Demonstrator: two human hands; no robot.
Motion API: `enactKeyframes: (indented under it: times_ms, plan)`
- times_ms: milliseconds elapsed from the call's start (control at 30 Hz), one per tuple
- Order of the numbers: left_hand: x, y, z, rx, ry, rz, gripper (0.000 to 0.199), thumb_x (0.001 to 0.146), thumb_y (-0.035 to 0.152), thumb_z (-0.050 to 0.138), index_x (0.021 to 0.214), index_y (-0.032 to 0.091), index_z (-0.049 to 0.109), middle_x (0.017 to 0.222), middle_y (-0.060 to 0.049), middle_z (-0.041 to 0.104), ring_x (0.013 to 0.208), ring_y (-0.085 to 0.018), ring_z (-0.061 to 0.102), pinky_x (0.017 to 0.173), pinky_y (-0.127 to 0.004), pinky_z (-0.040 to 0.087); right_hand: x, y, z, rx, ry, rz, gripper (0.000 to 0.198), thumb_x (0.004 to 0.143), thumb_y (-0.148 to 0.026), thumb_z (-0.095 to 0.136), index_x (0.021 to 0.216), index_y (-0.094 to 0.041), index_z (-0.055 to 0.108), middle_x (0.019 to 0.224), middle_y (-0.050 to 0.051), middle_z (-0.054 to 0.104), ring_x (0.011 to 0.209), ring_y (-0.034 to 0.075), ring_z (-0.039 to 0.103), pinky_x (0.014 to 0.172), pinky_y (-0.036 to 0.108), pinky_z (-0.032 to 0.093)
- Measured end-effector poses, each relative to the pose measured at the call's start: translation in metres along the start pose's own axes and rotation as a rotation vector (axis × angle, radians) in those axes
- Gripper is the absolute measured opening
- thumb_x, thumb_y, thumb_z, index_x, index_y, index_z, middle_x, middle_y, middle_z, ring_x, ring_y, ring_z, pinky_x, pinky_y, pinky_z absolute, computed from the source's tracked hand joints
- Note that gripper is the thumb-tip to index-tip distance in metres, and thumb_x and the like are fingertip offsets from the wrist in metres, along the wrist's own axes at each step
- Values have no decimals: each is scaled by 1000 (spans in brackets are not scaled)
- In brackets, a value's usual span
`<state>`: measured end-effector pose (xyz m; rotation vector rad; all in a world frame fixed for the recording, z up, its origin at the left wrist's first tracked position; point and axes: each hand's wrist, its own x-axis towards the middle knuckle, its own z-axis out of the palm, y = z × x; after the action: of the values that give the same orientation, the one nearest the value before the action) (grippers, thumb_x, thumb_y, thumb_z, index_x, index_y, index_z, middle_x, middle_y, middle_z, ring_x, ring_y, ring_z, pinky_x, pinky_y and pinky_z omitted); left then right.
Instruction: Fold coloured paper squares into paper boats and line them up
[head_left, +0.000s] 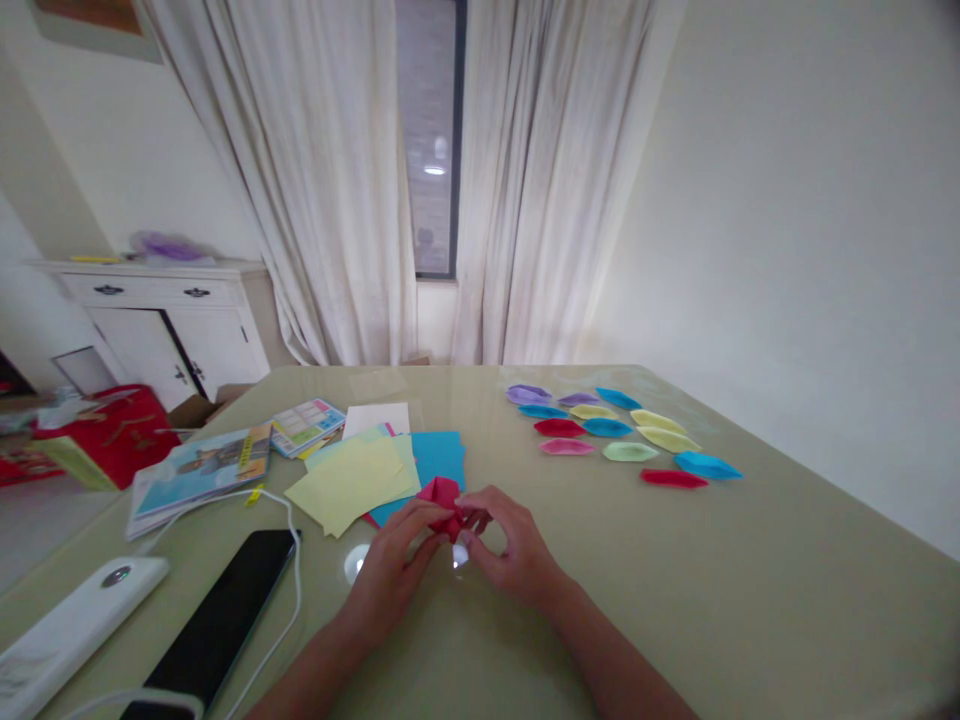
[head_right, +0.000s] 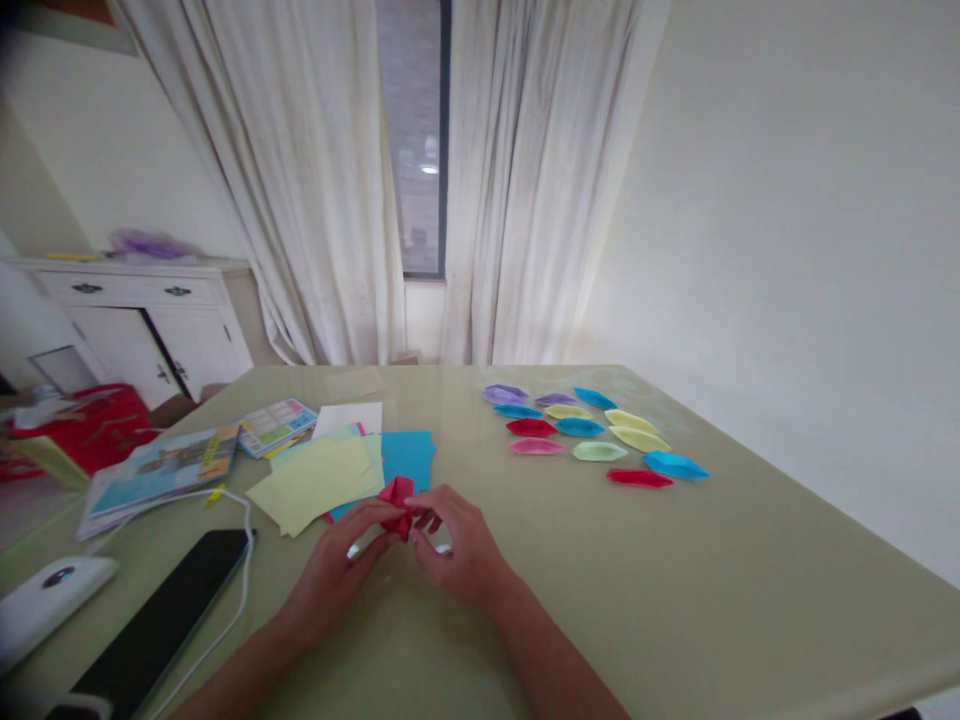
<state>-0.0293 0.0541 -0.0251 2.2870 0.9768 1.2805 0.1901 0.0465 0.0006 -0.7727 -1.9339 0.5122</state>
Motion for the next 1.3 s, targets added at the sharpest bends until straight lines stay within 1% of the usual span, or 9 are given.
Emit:
enactKeyframes:
  times_ms: [67, 233, 367, 467, 633, 733, 933, 1133, 1300]
  plan:
    - [1, 2, 0, -25, -31, -17, 19, 108, 28, 56, 122, 27, 69, 117, -7, 75, 111, -23, 71, 97, -36, 59, 1, 0, -2, -18, -22, -2, 36, 91, -10, 64, 124, -25, 67, 106, 6, 69, 86, 18, 68, 78, 31, 59]
    - [0, 1, 0, -45, -112, -55, 19, 107, 26, 56, 121, 27, 69, 114, -7, 74, 108, -24, 70, 94, -37, 58, 3, -1, -7, -59, -91, 37, 31, 82, -2, 64, 103, -24, 67, 96, 2, 64, 85, 18, 65, 77, 29, 55]
    - [-2, -2, -1, -18, -148, -71, 21, 102, 24, 65, 122, 27, 70, 118, -8, 75, 110, -26, 70, 96, -39, 57, 3, -1, -9, -43, -108, 40, 30, 79, 2, 62, 95, -23, 65, 99, 2, 62, 88, 17, 66, 80, 28, 55]
    - [-4, -5, -1, 9, -148, -71, 24, 100, 20, 63, 122, 27, 70, 122, -9, 74, 114, -27, 68, 99, -41, 56, 3, -1, -9, -36, -120, 35, 29, 81, 1, 64, 96, -23, 65, 106, 3, 62, 95, 18, 67, 85, 29, 56]
    - [-5, -6, 1, 49, -127, -53, 23, 102, 18, 56, 119, 26, 69, 116, -8, 76, 107, -26, 70, 93, -39, 58, 3, -3, -11, -49, -132, 52, 27, 84, -1, 65, 98, -24, 68, 118, 6, 60, 103, 20, 67, 92, 33, 56]
    - [-4, -6, 1, 73, -111, -29, 22, 103, 19, 55, 117, 26, 70, 114, -8, 77, 106, -26, 71, 93, -40, 58, 3, -3, -12, -80, -161, 74, 27, 86, -1, 64, 99, -24, 68, 124, 7, 59, 108, 21, 67, 95, 34, 56]
    - [-4, -9, 3, 103, -89, 1, 22, 104, 20, 55, 119, 26, 70, 116, -8, 77, 108, -26, 71, 95, -39, 56, 1, 2, -10, -130, -185, 84, 25, 87, -5, 68, 103, -24, 74, 129, 7, 61, 100, 20, 68, 95, 35, 57]
    - [-5, -12, 2, 125, -87, -1, 22, 102, 21, 58, 119, 26, 71, 118, -8, 77, 110, -27, 71, 95, -39, 57, 0, 0, -8, -158, -223, 96, 30, 90, -4, 64, 108, -24, 78, 140, 8, 56, 105, 20, 66, 99, 37, 58]
    - [-5, -9, 1, 140, -85, -17, 24, 101, 18, 57, 117, 26, 72, 117, -8, 77, 109, -27, 71, 94, -41, 58, 1, -2, -7, -170, -245, 102, 29, 91, -3, 64, 105, -24, 78, 147, 7, 51, 110, 20, 66, 104, 37, 56]
